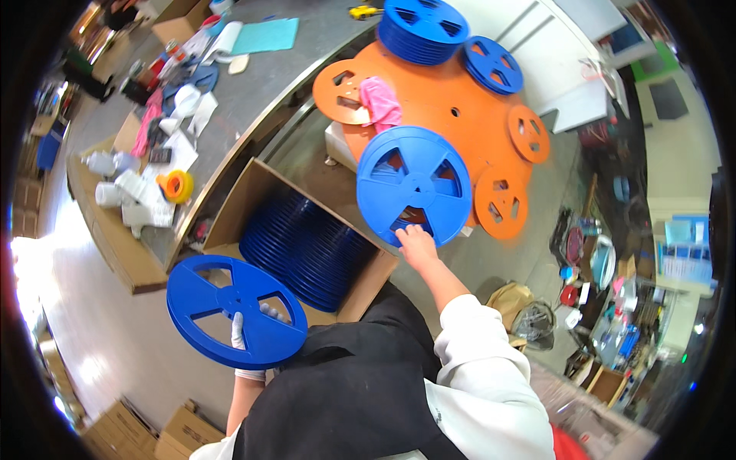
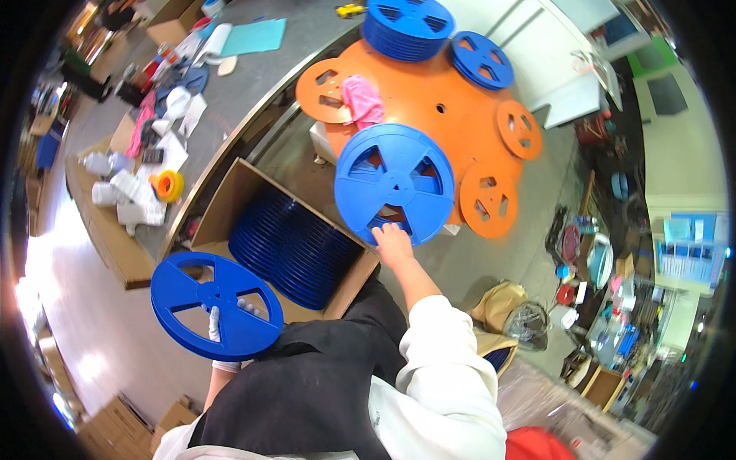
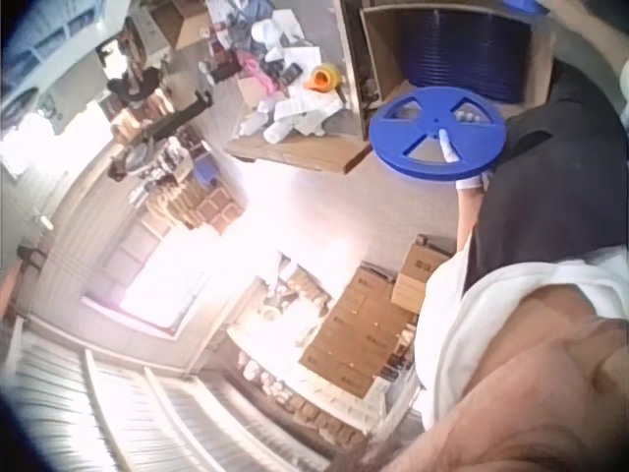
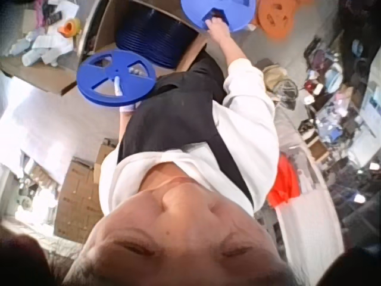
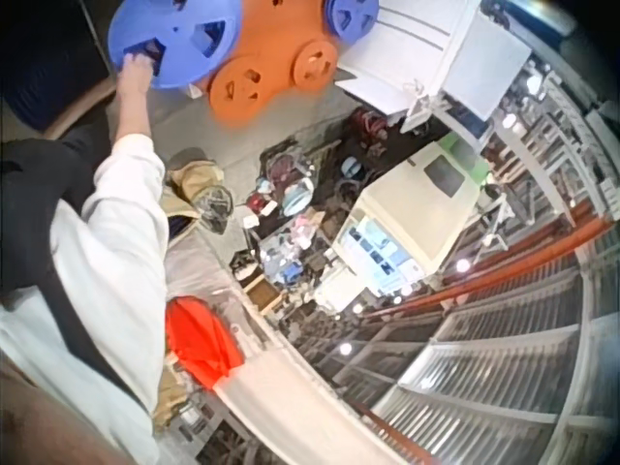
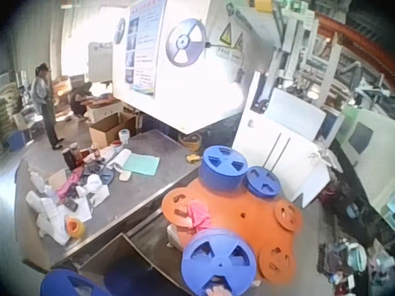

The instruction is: The person packs blue plastic reels into cardboard boxes, seals them with tape, and stacks the boxes on a pallet. The person also opens a new box and continues packing reels.

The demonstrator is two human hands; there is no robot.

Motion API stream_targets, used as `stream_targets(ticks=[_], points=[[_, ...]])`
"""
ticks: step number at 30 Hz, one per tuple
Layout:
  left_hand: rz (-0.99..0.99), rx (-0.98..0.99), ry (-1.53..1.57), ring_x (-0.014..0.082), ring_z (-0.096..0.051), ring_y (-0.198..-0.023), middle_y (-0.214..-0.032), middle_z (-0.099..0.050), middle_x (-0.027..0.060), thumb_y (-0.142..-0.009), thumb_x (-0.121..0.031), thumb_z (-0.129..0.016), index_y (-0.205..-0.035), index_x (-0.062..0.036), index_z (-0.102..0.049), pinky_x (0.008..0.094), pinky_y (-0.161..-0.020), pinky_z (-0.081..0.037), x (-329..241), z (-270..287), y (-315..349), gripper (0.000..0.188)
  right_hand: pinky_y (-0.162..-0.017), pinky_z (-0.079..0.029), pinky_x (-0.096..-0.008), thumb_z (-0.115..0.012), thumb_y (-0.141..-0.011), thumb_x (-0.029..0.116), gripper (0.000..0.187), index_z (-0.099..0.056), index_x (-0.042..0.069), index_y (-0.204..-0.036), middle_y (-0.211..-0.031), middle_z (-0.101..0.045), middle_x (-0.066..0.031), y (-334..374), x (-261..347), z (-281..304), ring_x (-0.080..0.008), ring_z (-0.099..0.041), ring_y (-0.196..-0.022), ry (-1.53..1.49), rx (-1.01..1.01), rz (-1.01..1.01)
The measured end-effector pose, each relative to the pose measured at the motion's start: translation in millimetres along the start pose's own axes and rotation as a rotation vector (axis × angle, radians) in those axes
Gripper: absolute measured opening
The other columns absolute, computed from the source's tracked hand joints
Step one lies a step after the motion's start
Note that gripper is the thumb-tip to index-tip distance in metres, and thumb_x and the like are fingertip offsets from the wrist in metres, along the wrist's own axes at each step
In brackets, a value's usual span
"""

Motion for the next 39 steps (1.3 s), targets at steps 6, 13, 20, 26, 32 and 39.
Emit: stream_targets(ticks=[6, 13, 20, 26, 32, 39], points=[[0.006, 0.016, -0.026, 0.0302, -0.066, -0.103, -0.106, -0.069, 0.0120, -0.089, -0.047, -0.066, -0.115, -0.0027, -0.063, 0.0462, -0.098, -0.052, -6, -8, -9, 0.052, -0.075, -0.044, -0.0403, -0.065, -0.070, 0.003, 0.028, -0.056, 0.011, -0.096, -0.093, -0.053, -0.0069, 45, 37, 40, -0.0271, -0.054, -0.093, 0.132, -0.211, 0.041], [-0.007, 0.098, 0.025, 0.0291, -0.067, -0.101, -0.105, -0.069, 0.0119, -0.089, -0.043, -0.068, -0.119, -0.0046, -0.061, 0.0454, -0.097, -0.053, -17, -12, -12, 0.049, -0.075, -0.042, -0.0404, -0.070, -0.071, 0.005, 0.032, -0.058, 0.011, -0.100, -0.091, -0.052, -0.0075, 68, 75, 95, -0.0281, -0.053, -0.092, 0.067, -0.329, 0.119], [-0.053, 0.117, 0.075, 0.0316, -0.066, -0.106, -0.112, -0.069, 0.0119, -0.089, -0.048, -0.067, -0.127, -0.0066, -0.057, 0.0502, -0.099, -0.051, -32, 7, -3, 0.057, -0.081, -0.042, -0.0404, -0.073, -0.074, 0.011, 0.037, -0.060, 0.008, -0.109, -0.098, -0.055, -0.0078, 64, 129, 157, -0.0292, -0.053, -0.097, -0.237, -0.289, 0.154], [-0.131, 0.037, 0.110, 0.0298, -0.067, -0.103, -0.109, -0.069, 0.0120, -0.089, -0.048, -0.067, -0.124, -0.0059, -0.059, 0.0481, -0.098, -0.053, -42, 30, 6, 0.055, -0.081, -0.051, -0.0342, -0.051, -0.103, 0.033, 0.034, -0.062, 0.002, -0.108, -0.088, -0.063, -0.0069, 72, 99, 202, -0.0213, -0.064, -0.086, -1.719, -0.686, -0.252], [-0.172, 0.078, 0.207, 0.0280, -0.067, -0.099, -0.104, -0.070, 0.0116, -0.090, -0.045, -0.068, -0.119, -0.0048, -0.061, 0.0447, -0.094, -0.055, -45, 43, 10, 0.050, -0.062, -0.053, -0.0332, -0.045, -0.102, 0.030, 0.031, -0.060, 0.004, -0.112, -0.085, -0.059, -0.0044, 77, 103, 174, -0.0167, -0.062, -0.070, -2.273, -0.378, -0.444], [-0.132, 0.123, 0.193, 0.0283, -0.067, -0.099, -0.106, -0.070, 0.0114, -0.090, -0.048, -0.066, -0.120, -0.0037, -0.061, 0.0447, -0.095, -0.054, -42, 48, 11, 0.054, -0.061, -0.053, -0.0341, -0.043, -0.102, 0.025, 0.029, -0.059, 0.004, -0.115, -0.086, -0.058, -0.0058, 76, 106, 166, -0.0173, -0.061, -0.069, -2.381, -0.252, -0.369]])
Point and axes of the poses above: each hand's wrist, its own y-axis away from the middle knuckle, its own z-axis out of the back of the hand, x = y × z, the point moved 6 cm from there along -y, towards the middle knuckle
